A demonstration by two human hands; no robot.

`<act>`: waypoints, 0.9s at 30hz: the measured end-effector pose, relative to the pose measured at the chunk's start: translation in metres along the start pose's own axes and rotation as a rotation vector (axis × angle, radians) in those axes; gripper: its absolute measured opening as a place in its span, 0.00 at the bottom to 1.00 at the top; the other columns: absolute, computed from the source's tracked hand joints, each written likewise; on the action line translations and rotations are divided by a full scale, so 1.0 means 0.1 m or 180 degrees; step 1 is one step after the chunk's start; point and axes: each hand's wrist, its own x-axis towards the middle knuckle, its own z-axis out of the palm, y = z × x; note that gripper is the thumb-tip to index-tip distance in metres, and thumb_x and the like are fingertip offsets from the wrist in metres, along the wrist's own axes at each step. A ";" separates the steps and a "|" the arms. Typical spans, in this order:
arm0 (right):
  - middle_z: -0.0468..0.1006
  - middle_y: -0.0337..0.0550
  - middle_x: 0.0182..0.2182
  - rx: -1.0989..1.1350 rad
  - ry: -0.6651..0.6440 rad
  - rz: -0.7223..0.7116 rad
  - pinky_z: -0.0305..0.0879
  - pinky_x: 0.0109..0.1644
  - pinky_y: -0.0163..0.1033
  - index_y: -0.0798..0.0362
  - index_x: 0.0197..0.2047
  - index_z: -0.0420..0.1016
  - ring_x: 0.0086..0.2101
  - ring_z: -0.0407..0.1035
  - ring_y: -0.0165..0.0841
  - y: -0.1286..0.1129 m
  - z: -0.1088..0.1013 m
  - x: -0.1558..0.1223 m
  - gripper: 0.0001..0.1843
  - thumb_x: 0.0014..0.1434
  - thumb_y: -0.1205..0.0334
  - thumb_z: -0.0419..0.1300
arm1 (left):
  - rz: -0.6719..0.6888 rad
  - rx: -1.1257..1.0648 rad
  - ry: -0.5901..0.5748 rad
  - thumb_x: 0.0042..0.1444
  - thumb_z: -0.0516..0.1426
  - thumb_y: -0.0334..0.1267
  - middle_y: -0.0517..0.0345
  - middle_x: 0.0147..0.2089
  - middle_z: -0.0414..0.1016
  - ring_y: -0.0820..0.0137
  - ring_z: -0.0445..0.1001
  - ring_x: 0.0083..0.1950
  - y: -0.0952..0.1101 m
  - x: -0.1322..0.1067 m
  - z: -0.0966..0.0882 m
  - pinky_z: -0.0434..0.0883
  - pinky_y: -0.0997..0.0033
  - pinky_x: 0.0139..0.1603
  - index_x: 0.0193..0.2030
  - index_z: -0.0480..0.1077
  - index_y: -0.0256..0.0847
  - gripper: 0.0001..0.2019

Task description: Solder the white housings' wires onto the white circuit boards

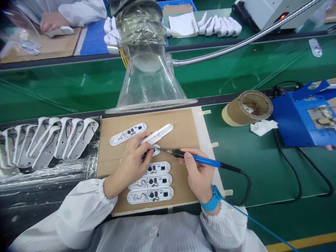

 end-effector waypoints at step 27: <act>0.84 0.37 0.27 -0.0040 -0.0046 -0.0103 0.76 0.33 0.37 0.48 0.42 0.87 0.27 0.79 0.33 -0.02 0.02 0.02 0.07 0.69 0.59 0.66 | 0.0094 0.0111 -0.0125 0.73 0.54 0.27 0.42 0.66 0.71 0.54 0.73 0.64 0.02 0.02 -0.03 0.76 0.44 0.63 0.44 0.71 0.40 0.07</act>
